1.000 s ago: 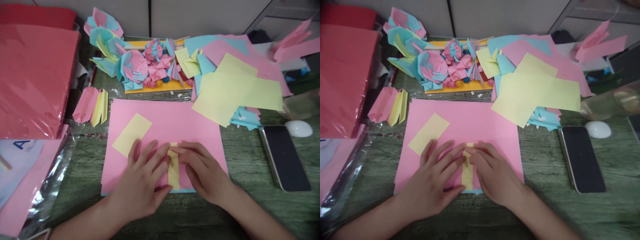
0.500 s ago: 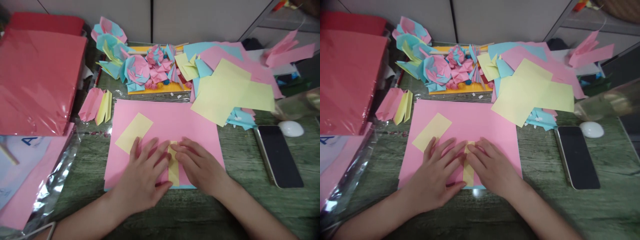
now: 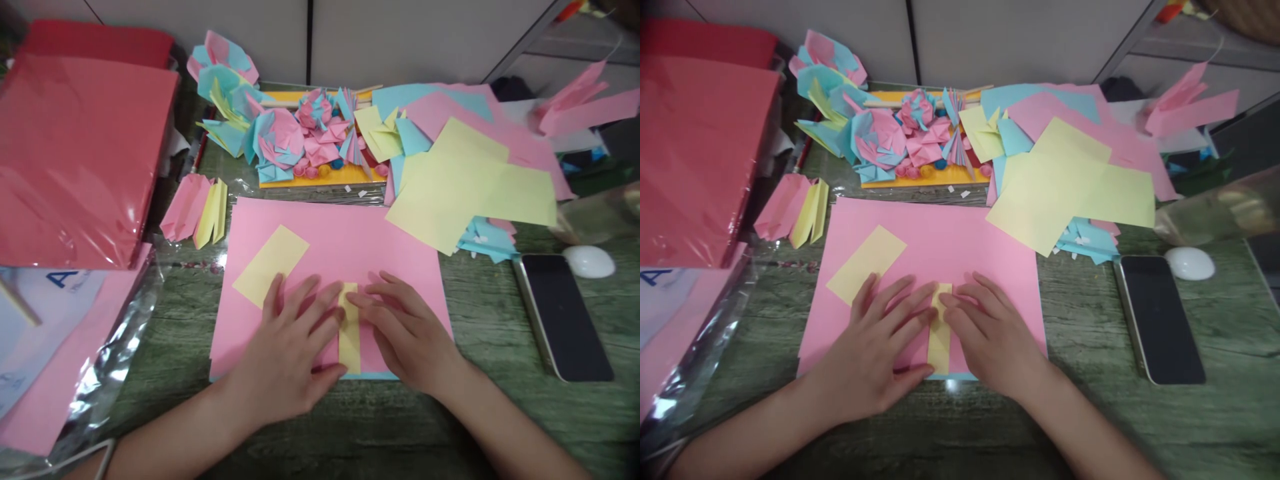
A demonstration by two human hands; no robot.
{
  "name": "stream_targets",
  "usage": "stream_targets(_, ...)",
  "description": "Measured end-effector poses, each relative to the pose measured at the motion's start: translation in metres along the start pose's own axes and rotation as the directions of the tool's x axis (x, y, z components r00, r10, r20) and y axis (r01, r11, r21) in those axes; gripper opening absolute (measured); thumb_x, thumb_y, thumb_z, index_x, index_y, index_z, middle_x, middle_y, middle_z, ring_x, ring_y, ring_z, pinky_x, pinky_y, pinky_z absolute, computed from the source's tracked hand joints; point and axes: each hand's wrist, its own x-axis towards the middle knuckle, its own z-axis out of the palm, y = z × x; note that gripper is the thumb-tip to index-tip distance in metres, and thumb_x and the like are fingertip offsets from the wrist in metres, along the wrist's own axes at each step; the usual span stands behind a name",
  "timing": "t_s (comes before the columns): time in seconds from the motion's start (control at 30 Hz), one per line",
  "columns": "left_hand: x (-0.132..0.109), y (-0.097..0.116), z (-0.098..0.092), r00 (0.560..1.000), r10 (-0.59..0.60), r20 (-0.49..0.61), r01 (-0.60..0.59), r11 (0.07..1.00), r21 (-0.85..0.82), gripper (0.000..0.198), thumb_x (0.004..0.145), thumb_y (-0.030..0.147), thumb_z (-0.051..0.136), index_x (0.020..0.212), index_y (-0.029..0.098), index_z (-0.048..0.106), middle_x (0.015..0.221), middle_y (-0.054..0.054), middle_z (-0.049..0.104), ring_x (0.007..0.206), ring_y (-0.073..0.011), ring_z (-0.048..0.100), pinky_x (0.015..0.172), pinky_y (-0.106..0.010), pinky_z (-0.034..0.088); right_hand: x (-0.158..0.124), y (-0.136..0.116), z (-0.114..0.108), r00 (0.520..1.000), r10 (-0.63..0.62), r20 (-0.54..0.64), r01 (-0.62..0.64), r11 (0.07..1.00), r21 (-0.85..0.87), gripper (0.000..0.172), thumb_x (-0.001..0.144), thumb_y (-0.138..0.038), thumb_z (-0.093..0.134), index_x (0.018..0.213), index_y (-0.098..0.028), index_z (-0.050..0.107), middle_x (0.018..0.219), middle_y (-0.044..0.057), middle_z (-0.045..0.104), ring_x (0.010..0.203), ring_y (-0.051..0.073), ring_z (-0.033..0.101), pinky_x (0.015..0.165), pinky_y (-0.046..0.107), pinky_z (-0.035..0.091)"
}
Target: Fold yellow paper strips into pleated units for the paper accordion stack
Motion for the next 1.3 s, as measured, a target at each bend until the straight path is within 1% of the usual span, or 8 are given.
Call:
stream_targets(0.23,0.000,-0.001,0.001,1.000,-0.003,-0.008,0.003,1.000,-0.003,0.052,0.082,0.057,0.039,0.120,0.024,0.047,0.144,-0.002,0.028,0.131,-0.0312,0.021,0.105,-0.059,-0.001,-0.002,0.002,0.003,1.000,-0.020,0.020,0.020,1.000,0.012,0.029,0.074,0.000,0.048,0.096,-0.016,0.057,0.105,0.004,0.064,0.102,0.019,0.050,0.099,0.046,0.039)
stream_targets(0.53,-0.001,-0.001,0.001,1.000,-0.002,-0.018,0.002,1.000,-0.003,0.051,0.082,0.058,0.039,0.119,0.024,0.047,0.143,-0.002,0.030,0.130,-0.0326,0.022,0.106,-0.059,-0.001,-0.001,0.001,0.002,0.991,-0.128,0.030,0.130,0.986,-0.106,0.015,0.076,-0.007,0.051,0.086,-0.013,0.060,0.102,0.008,0.064,0.099,0.021,0.050,0.098,0.045,0.039)
stream_targets(0.87,-0.001,0.001,0.000,0.999,0.047,0.017,-0.048,0.998,0.049,0.053,0.085,0.055,0.034,0.123,0.019,0.043,0.144,-0.002,0.028,0.133,-0.0318,0.013,0.106,-0.059,0.000,-0.003,0.003,0.003,0.996,-0.071,0.056,0.073,0.996,-0.047,0.028,0.075,-0.004,0.047,0.100,-0.014,0.056,0.090,0.006,0.064,0.101,0.021,0.049,0.100,0.045,0.035)
stream_targets(0.93,-0.001,0.002,-0.001,0.999,0.038,0.009,-0.039,0.998,0.046,0.053,0.085,0.055,0.036,0.123,0.019,0.043,0.143,-0.003,0.031,0.132,-0.0319,0.015,0.105,-0.059,-0.001,-0.004,0.004,0.003,0.996,-0.024,0.081,0.025,1.000,-0.015,0.030,0.076,-0.004,0.044,0.102,-0.015,0.055,0.091,0.007,0.063,0.103,0.022,0.048,0.097,0.046,0.037)
stream_targets(1.0,-0.001,0.003,-0.002,1.000,0.026,0.003,-0.026,0.999,0.034,0.054,0.083,0.056,0.039,0.123,0.020,0.043,0.142,-0.003,0.033,0.131,-0.0318,0.017,0.106,-0.059,0.000,-0.003,0.005,0.001,0.990,0.104,0.098,-0.115,0.986,0.118,0.030,0.077,-0.003,0.041,0.100,-0.018,0.054,0.094,0.007,0.060,0.102,0.020,0.049,0.091,0.042,0.042)
stream_targets(1.1,0.000,0.003,-0.003,1.000,0.021,0.008,-0.021,1.000,0.017,0.054,0.082,0.056,0.042,0.123,0.022,0.042,0.141,-0.003,0.033,0.130,-0.0314,0.019,0.106,-0.058,0.003,-0.003,0.009,-0.001,0.949,0.299,0.102,-0.315,0.866,0.388,0.027,0.077,-0.001,0.038,0.091,-0.021,0.049,0.100,0.005,0.056,0.098,0.016,0.052,0.082,0.034,0.047)
stream_targets(1.17,0.001,0.002,-0.004,1.000,0.025,0.014,-0.025,1.000,0.012,0.055,0.081,0.057,0.043,0.123,0.022,0.042,0.141,-0.004,0.033,0.130,-0.0316,0.019,0.105,-0.059,0.004,-0.002,0.011,-0.002,0.940,0.325,0.106,-0.339,0.848,0.408,0.028,0.076,0.001,0.036,0.089,-0.022,0.046,0.100,0.004,0.056,0.098,0.015,0.052,0.082,0.035,0.046)
stream_targets(1.3,0.001,0.003,-0.008,0.999,0.029,0.016,-0.029,1.000,-0.002,0.055,0.081,0.057,0.043,0.123,0.022,0.042,0.141,-0.004,0.032,0.131,-0.0315,0.019,0.105,-0.059,0.005,-0.002,0.011,0.000,0.954,0.282,0.106,-0.301,0.893,0.335,0.026,0.076,-0.001,0.037,0.088,-0.020,0.050,0.096,0.006,0.053,0.094,0.016,0.051,0.081,0.034,0.045)
